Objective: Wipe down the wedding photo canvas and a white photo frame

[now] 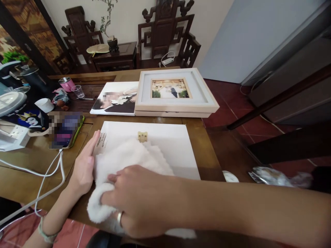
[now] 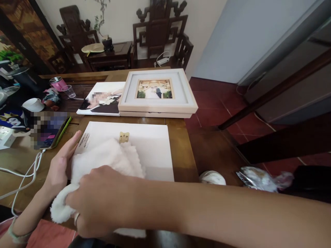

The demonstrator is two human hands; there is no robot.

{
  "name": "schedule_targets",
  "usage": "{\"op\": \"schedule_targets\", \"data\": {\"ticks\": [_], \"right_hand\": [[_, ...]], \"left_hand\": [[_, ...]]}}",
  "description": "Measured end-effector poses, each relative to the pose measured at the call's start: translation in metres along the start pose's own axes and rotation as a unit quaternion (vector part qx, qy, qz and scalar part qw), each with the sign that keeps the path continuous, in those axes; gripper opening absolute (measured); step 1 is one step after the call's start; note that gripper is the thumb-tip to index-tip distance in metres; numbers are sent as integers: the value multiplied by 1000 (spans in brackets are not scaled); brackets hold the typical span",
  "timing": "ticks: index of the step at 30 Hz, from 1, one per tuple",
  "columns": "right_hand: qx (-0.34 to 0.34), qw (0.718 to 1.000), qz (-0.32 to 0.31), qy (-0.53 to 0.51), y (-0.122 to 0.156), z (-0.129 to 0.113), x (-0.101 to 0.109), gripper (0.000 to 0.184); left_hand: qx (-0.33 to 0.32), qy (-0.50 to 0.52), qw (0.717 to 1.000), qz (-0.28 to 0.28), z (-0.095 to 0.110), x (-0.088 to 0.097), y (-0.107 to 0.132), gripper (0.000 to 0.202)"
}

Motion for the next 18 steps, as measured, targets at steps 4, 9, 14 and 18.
{"op": "schedule_targets", "data": {"ticks": [4,9,14,18], "right_hand": [[-87,995,-27,-39,17,33,21,22],[-124,989,84,13,4,86,43,26],[-110,969,221,9,-27,115,54,30],[-131,960,244,-31,-21,121,60,33]], "left_hand": [[-46,-121,991,-34,4,-10,0,53],[-50,-172,983,-28,1,-14,-3,46],[-70,-192,979,-18,4,-15,-3,42],[-94,-180,979,-19,8,-16,-2,40]]}}
Point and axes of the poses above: each hand's wrist, its own y-axis away from the middle knuckle, its own x-axis out of the back of the hand, z = x × y, the point moved 8 cm from there along -y, towards the middle knuckle, and after that the axes turned 8 degrees about x, right-handed, at the moved point
